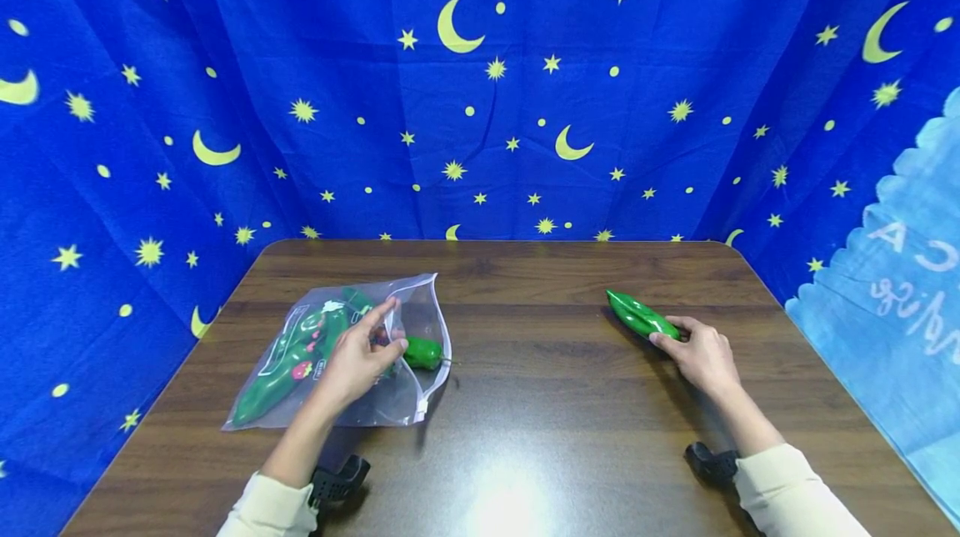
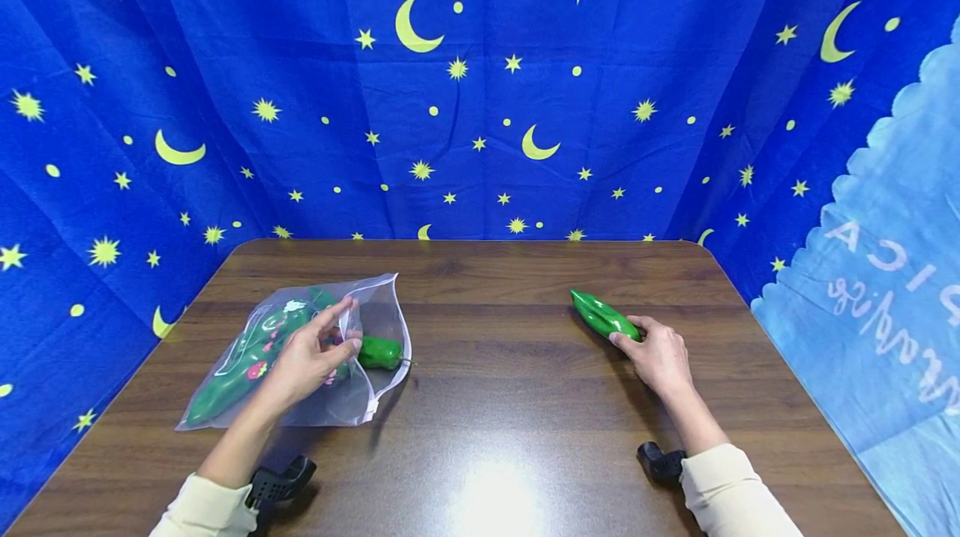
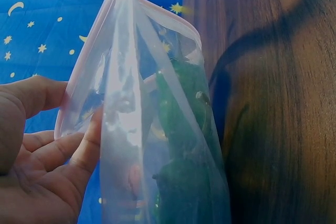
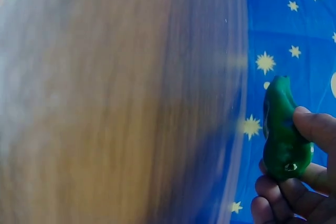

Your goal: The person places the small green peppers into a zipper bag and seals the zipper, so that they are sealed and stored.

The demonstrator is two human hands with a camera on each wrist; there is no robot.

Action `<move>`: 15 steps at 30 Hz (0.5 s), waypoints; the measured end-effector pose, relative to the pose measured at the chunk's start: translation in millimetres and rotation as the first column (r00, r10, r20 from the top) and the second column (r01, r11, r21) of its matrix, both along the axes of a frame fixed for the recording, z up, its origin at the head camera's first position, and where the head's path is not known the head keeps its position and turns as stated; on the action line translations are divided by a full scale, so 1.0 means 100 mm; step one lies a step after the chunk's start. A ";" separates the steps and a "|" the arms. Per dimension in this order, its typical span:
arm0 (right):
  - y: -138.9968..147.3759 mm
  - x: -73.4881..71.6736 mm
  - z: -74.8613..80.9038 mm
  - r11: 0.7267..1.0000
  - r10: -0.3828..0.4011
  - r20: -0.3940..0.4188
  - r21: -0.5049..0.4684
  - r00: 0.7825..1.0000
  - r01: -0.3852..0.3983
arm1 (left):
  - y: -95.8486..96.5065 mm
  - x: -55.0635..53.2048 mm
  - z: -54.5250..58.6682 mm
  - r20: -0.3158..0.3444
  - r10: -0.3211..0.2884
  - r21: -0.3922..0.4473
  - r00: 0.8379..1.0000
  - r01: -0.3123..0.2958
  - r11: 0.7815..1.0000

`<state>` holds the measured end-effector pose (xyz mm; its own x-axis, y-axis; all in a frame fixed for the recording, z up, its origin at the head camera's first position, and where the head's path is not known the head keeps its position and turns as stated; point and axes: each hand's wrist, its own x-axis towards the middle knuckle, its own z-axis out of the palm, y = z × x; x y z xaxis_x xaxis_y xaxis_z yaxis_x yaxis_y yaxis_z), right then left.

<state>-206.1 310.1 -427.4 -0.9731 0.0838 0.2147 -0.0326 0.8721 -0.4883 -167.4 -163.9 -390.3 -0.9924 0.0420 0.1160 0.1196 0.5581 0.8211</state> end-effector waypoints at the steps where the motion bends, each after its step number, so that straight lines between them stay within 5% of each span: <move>1: -0.02 0.00 0.00 1.000 0.006 -0.001 -0.001 1.000 -0.006 | 0.00 0.00 0.00 -0.002 0.000 0.000 1.000 0.000 1.000; 15: -0.26 0.03 0.06 0.996 0.091 0.005 -0.024 0.996 -0.091 | 0.00 0.00 -0.01 -0.006 0.002 -0.004 1.000 -0.002 1.000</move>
<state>-202.9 284.5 -421.8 -0.9782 0.0000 0.2075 -0.1080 0.8539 -0.5091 -167.1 -163.5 -391.0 -0.9917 0.0403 0.1220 0.1235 0.5617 0.8181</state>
